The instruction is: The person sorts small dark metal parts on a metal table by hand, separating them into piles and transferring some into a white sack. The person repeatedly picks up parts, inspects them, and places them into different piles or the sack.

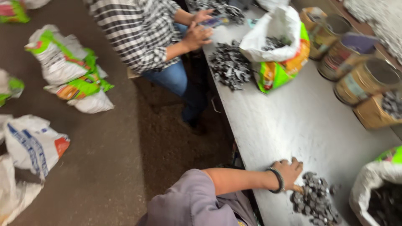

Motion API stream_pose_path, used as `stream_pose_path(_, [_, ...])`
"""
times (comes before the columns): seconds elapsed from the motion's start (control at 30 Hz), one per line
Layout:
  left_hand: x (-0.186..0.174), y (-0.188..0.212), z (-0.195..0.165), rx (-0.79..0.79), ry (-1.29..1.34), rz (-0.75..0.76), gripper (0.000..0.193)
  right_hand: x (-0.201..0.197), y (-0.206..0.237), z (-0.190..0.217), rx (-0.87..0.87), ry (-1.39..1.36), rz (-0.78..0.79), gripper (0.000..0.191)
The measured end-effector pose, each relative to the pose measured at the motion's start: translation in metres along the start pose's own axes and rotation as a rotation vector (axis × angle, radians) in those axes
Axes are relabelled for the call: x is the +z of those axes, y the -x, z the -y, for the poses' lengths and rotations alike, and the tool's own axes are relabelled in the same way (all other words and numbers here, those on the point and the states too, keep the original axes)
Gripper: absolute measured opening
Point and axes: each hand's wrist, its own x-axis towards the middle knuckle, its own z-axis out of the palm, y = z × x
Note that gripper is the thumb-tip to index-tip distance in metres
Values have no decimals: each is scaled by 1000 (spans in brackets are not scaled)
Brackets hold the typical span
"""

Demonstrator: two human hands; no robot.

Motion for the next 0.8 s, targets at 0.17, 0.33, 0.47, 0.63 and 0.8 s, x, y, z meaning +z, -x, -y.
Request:
stream_pose_path(0.17, [12, 9, -2, 46, -224, 55, 105, 14, 13, 4, 59, -131, -51, 38])
stream_pose_path(0.33, [34, -1, -4, 2, -200, 74, 102, -3, 60, -22, 42, -448, -125, 38])
stream_pose_path(0.47, [53, -5, -2, 10, -115, 3, 83, 2, 84, -20, 93, -793, -301, 30])
stream_pose_path(0.63, [56, 0, -5, 225, 214, -179, 61, -18, 84, -4, -13, -952, -290, 39])
stream_pose_path(0.8, [44, 16, -40, 185, 995, 136, 45, -25, 81, -8, 32, -989, -308, 43])
